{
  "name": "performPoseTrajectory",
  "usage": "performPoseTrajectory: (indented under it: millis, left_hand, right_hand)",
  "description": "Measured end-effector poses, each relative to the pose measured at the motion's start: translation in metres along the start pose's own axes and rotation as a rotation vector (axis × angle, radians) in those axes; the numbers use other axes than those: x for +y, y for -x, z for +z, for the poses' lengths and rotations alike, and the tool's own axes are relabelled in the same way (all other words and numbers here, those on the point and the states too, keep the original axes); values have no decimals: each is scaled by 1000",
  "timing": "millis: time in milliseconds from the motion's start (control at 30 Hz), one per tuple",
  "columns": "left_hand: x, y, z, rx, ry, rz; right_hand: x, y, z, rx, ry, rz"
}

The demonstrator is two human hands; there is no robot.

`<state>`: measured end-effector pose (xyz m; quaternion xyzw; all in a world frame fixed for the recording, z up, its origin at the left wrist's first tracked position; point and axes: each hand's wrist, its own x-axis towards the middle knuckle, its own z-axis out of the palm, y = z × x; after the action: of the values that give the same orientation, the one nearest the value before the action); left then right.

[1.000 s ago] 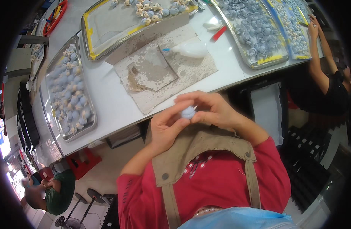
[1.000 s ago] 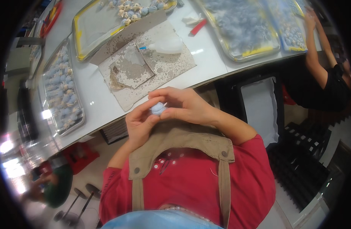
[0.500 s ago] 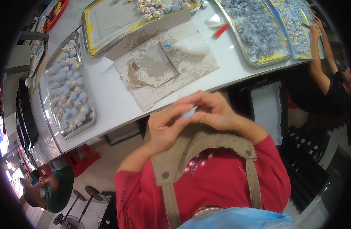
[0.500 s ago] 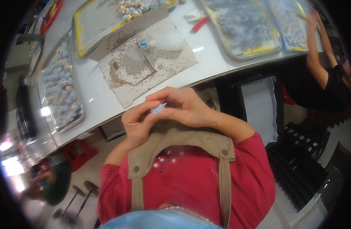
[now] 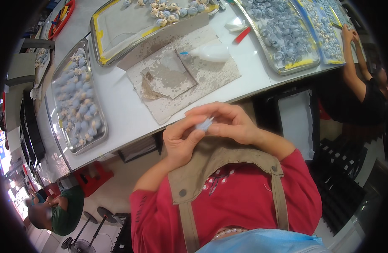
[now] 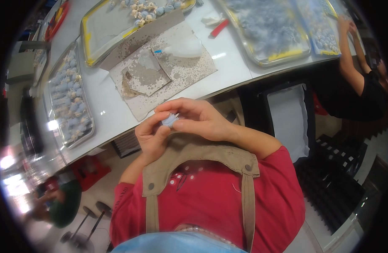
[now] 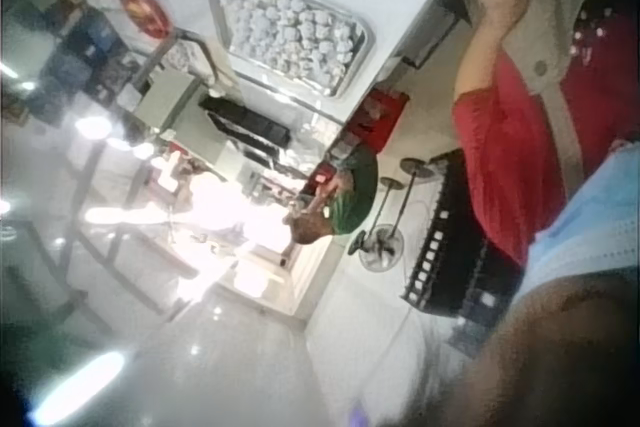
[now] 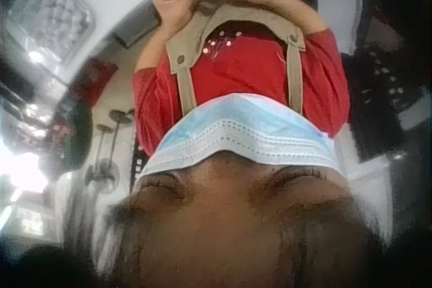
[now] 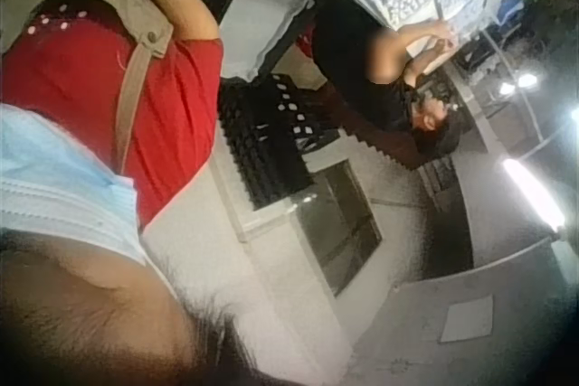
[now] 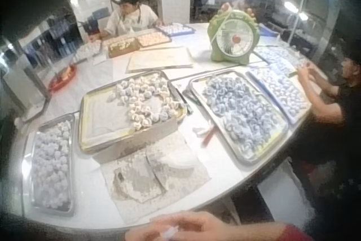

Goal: The person repeatedly picks small blue and white clay-like pieces from trays, applies a small amount of liquid from a squeeze bottle, and joins two pieces together by hand. The assembled items are placed onto a tray. This process is repeated continuously throughout the clip.

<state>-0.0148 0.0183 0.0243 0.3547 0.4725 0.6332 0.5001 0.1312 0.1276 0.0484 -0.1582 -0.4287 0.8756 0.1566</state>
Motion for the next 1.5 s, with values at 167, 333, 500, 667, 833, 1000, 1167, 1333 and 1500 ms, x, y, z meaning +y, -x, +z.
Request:
performPoseTrajectory:
  millis: [167,333,500,667,833,1000,1167,1333,1500]
  left_hand:
    - [-1,-1,1,-3,68,-7]
    - [10,-5,3,-17,45,-49]
    - [19,-10,-6,-24,103,-79]
    - [55,-38,-80,434,-1095,373]
    - [106,-65,-183,726,-1731,358]
    - [105,-148,-166,348,-1560,361]
    - [58,-248,-109,-68,-1397,617]
    - [42,-283,-101,-83,-1474,386]
    - [60,-247,-114,121,-1109,431]
  right_hand:
    - [2,-2,1,26,0,10]
    - [8,-1,0,49,-24,-26]
    - [7,-13,7,55,5,-61]
    - [-4,-36,-14,378,911,-554]
    - [-18,-56,-40,694,1185,-854]
    - [-13,-63,-56,773,1204,-879]
    - [-10,-63,-59,769,1120,-825]
    - [-10,-62,-60,760,1095,-827]
    - [-20,-64,-65,731,1271,-748]
